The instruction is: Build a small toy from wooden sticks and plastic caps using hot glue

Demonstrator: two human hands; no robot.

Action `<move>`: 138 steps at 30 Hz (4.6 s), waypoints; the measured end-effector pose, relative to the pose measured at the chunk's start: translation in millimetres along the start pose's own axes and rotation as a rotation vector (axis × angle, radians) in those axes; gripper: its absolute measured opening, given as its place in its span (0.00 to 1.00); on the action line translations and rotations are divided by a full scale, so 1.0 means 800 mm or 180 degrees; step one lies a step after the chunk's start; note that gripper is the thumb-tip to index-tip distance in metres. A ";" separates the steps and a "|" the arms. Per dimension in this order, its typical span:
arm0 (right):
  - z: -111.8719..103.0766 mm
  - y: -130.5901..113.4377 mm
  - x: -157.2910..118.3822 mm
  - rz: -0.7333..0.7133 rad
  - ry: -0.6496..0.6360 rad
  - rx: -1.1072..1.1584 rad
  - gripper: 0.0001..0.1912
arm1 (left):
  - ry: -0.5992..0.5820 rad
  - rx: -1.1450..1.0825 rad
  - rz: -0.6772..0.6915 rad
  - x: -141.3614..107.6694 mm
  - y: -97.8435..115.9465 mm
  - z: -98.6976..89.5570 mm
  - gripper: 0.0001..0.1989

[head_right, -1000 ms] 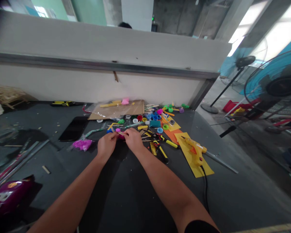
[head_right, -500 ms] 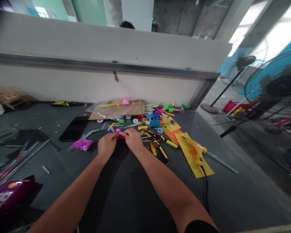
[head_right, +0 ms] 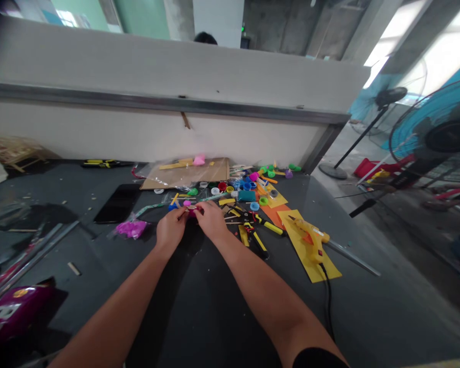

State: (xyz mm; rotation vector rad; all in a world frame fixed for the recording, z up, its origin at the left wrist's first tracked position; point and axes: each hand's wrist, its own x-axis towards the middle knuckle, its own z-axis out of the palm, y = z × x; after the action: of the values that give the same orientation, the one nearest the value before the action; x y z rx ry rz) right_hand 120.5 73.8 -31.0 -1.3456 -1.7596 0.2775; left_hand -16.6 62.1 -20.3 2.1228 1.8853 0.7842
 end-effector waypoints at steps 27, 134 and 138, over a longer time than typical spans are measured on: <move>-0.016 0.017 0.001 0.0555 0.1236 0.0582 0.12 | 0.0484 -0.0614 0.0117 -0.014 -0.002 -0.015 0.13; -0.303 0.049 -0.155 0.2699 0.0380 -0.2191 0.15 | -0.0759 -0.5416 -0.1913 -0.022 0.029 -0.019 0.05; -0.315 0.089 -0.170 0.3462 -0.0136 -0.2376 0.23 | -0.0812 -0.5426 -0.1886 -0.025 0.041 -0.012 0.06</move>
State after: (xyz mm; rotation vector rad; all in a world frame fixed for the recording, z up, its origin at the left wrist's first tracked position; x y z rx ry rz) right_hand 359.1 -95.7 4.3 -2.7841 -0.9919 0.2240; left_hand 6.0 35.0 -1.4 0.5127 0.8104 1.1649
